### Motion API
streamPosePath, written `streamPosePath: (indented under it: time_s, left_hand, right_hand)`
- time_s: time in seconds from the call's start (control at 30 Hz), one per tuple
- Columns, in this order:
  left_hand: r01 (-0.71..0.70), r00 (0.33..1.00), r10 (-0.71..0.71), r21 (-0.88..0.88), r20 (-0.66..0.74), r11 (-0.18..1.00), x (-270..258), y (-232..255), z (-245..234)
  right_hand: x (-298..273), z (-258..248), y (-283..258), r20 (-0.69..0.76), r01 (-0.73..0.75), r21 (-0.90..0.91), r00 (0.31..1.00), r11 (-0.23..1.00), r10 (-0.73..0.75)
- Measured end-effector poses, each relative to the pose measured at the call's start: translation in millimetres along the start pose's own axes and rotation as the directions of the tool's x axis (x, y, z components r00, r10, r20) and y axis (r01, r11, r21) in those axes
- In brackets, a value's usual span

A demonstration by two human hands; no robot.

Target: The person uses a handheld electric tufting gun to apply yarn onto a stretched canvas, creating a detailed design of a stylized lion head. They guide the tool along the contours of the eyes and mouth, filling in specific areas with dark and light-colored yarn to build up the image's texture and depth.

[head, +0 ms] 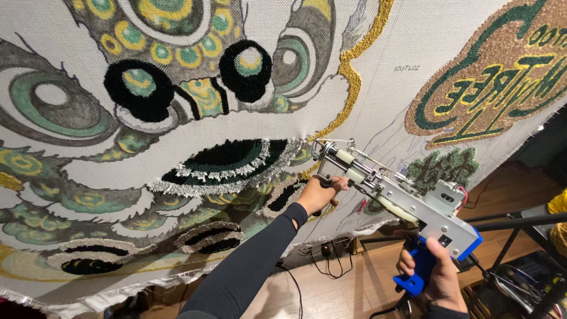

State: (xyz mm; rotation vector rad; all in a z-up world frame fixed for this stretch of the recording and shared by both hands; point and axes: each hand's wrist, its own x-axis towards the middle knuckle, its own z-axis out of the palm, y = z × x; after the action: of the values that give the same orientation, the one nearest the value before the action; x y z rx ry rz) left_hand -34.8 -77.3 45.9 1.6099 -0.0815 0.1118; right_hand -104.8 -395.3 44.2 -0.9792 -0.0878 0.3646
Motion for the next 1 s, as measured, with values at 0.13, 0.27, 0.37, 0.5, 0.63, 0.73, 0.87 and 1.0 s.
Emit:
streamPosePath:
  time_s: [0.13,0.27,0.37,0.5,0.63,0.73,0.87,1.0]
  left_hand:
    - [0.069,0.997,-0.067,-0.077,0.031,0.995,-22,16,0]
    - [0.045,0.999,-0.044,-0.038,0.013,0.998,-39,34,4]
    - [-0.007,1.0,0.007,0.018,-0.013,1.0,-44,40,7]
    - [-0.025,0.998,0.024,-0.014,-0.064,1.0,-46,43,19]
    - [-0.174,0.977,0.164,-0.062,-0.139,0.983,-37,38,36]
    - [-0.17,0.977,0.161,-0.055,-0.138,0.984,-26,40,45]
    - [-0.209,0.975,0.216,0.098,-0.062,0.973,-14,66,61]
    - [-0.186,0.982,0.189,0.295,0.018,0.937,1,99,98]
  right_hand:
    - [3,0,-11,0.157,0.061,0.034,0.986,0.998,-0.065]
    - [18,-28,-16,0.226,0.038,-0.032,0.974,0.999,-0.029]
    - [36,-62,-16,0.28,0.005,-0.05,0.96,0.999,0.01]
    - [56,-105,-17,0.467,-0.027,0.027,0.884,0.999,0.011]
    - [58,-114,-56,0.122,0.237,-0.315,0.97,0.919,-0.208]
    - [43,-85,-127,0.246,0.463,-0.581,0.884,0.67,-0.398]
    - [18,-17,-194,0.298,0.33,-0.935,0.93,0.131,-0.216]
    - [6,4,-233,0.043,0.038,-0.989,0.998,-0.14,-0.035]
